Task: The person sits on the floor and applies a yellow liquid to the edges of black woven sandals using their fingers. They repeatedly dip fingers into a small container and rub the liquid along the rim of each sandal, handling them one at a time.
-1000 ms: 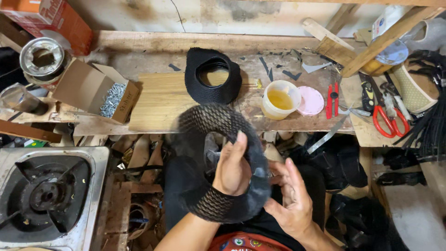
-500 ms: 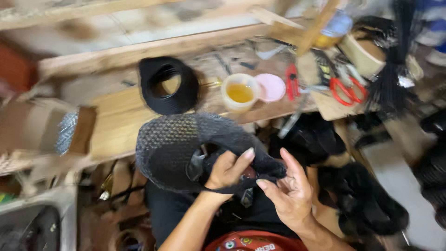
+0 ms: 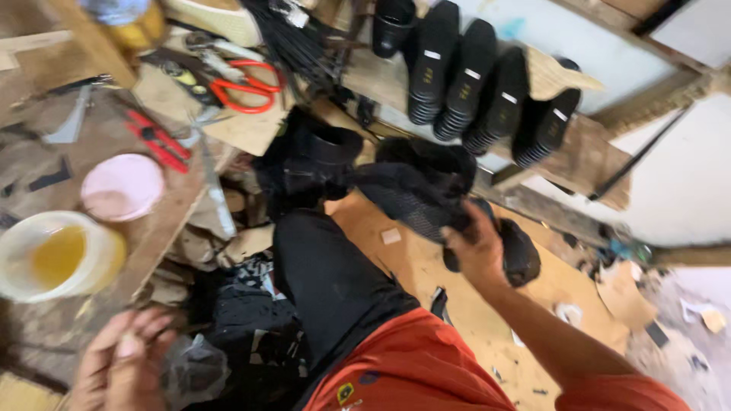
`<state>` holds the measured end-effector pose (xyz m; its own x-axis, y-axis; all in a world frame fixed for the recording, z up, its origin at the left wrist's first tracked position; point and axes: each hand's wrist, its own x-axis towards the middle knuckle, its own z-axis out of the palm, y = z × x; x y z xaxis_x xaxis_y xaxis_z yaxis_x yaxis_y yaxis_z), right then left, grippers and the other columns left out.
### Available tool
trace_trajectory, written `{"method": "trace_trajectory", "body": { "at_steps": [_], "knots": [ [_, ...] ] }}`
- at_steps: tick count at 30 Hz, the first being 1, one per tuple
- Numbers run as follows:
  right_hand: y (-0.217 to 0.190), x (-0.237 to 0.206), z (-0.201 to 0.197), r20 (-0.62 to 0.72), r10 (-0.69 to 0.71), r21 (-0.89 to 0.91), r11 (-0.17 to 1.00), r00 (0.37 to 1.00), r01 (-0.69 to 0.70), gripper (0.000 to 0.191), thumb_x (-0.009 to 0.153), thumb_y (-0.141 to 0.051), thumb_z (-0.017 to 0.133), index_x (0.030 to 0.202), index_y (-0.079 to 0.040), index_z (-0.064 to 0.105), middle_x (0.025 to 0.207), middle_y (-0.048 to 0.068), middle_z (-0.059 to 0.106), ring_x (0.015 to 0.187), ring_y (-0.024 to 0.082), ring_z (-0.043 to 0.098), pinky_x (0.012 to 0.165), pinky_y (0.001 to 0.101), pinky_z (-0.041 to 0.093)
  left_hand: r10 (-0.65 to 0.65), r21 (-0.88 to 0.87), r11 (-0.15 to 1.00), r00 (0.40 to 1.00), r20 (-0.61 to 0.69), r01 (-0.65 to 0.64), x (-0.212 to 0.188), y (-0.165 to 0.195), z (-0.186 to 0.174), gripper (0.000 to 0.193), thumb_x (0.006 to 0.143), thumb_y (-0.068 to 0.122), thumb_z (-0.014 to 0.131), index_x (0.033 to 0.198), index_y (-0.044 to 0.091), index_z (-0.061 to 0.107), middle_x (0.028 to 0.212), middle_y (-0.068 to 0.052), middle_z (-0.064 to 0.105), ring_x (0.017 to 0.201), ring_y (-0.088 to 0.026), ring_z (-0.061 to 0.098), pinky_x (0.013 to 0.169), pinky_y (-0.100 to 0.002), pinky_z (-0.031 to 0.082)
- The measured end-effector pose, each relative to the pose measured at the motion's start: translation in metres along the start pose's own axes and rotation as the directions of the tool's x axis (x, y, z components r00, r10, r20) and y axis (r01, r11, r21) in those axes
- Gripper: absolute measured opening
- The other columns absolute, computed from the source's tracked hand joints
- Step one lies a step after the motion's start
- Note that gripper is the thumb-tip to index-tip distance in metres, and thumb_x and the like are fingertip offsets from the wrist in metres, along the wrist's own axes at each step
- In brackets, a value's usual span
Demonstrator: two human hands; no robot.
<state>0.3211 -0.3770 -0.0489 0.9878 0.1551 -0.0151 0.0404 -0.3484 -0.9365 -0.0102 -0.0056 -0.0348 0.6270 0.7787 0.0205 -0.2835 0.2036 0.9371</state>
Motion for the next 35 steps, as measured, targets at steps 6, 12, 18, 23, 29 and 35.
{"method": "trace_trajectory", "body": {
  "at_steps": [6,12,18,23,29,35],
  "knots": [
    [0.054,0.019,-0.104,-0.348,-0.145,-0.43,0.903,0.926,-0.02,0.065,0.091,-0.017,0.083,0.149,-0.004,0.056,0.116,0.02,0.066,0.101,0.027,0.064,0.087,0.0372,0.053,-0.08,0.0,0.997,0.989,0.124,0.081,0.026,-0.004,-0.056,0.021,0.119,0.012,0.052,0.135,-0.002,0.052,0.13,-0.025,0.062,0.122,-0.037,0.063,0.11,-0.053,0.052],
    [0.065,0.018,-0.123,-0.523,0.201,-0.246,0.895,0.828,-0.373,0.088,0.083,-0.017,0.084,0.154,-0.006,0.033,0.128,0.016,0.061,0.098,0.024,0.065,0.074,0.0372,0.057,-0.015,0.003,1.0,0.994,0.104,0.015,0.02,-0.02,-0.047,0.025,0.119,0.015,0.054,0.136,-0.004,0.055,0.131,-0.023,0.063,0.122,-0.034,0.063,0.11,-0.054,0.052],
    [0.041,0.007,-0.059,-0.218,0.321,-0.061,0.938,0.921,-0.342,0.073,0.089,-0.008,0.075,0.156,-0.008,0.046,0.119,0.016,0.067,0.087,0.022,0.062,0.07,0.0349,0.053,0.036,-0.192,0.981,0.997,0.066,-0.022,-0.005,0.017,-0.009,0.049,0.115,0.047,0.057,0.14,0.005,0.054,0.136,-0.016,0.063,0.127,-0.031,0.059,0.114,-0.051,0.047],
    [-0.015,-0.006,0.039,0.315,-0.216,0.047,0.976,0.924,0.213,0.059,0.095,-0.006,0.069,0.15,-0.005,0.047,0.124,0.012,0.07,0.108,0.017,0.067,0.092,0.0302,0.055,0.163,-0.31,0.934,0.984,-0.074,-0.178,-0.019,0.064,0.074,0.056,0.108,0.058,0.058,0.143,0.014,0.056,0.145,-0.011,0.06,0.133,-0.029,0.052,0.115,-0.049,0.043],
    [-0.146,-0.069,0.145,0.51,-0.666,0.66,0.709,0.544,0.249,0.062,0.103,-0.01,0.067,0.157,-0.003,0.037,0.142,0.014,0.06,0.129,0.022,0.061,0.112,0.0348,0.05,0.206,-0.431,0.853,0.949,-0.237,-0.293,-0.021,0.054,0.152,0.072,0.101,0.061,0.056,0.151,0.01,0.047,0.154,-0.013,0.052,0.143,-0.033,0.047,0.115,-0.051,0.039],
    [-0.253,-0.119,0.199,0.512,-0.823,0.692,0.564,0.245,0.45,0.063,0.106,-0.024,0.054,0.162,-0.004,0.031,0.165,0.019,0.041,0.155,0.032,0.039,0.129,0.0456,0.03,0.25,-0.316,0.893,0.937,-0.245,-0.321,-0.031,-0.002,0.171,0.089,0.103,0.071,0.041,0.165,0.009,0.027,0.171,-0.013,0.029,0.159,-0.032,0.027,0.131,-0.051,0.016]
  ]
}}
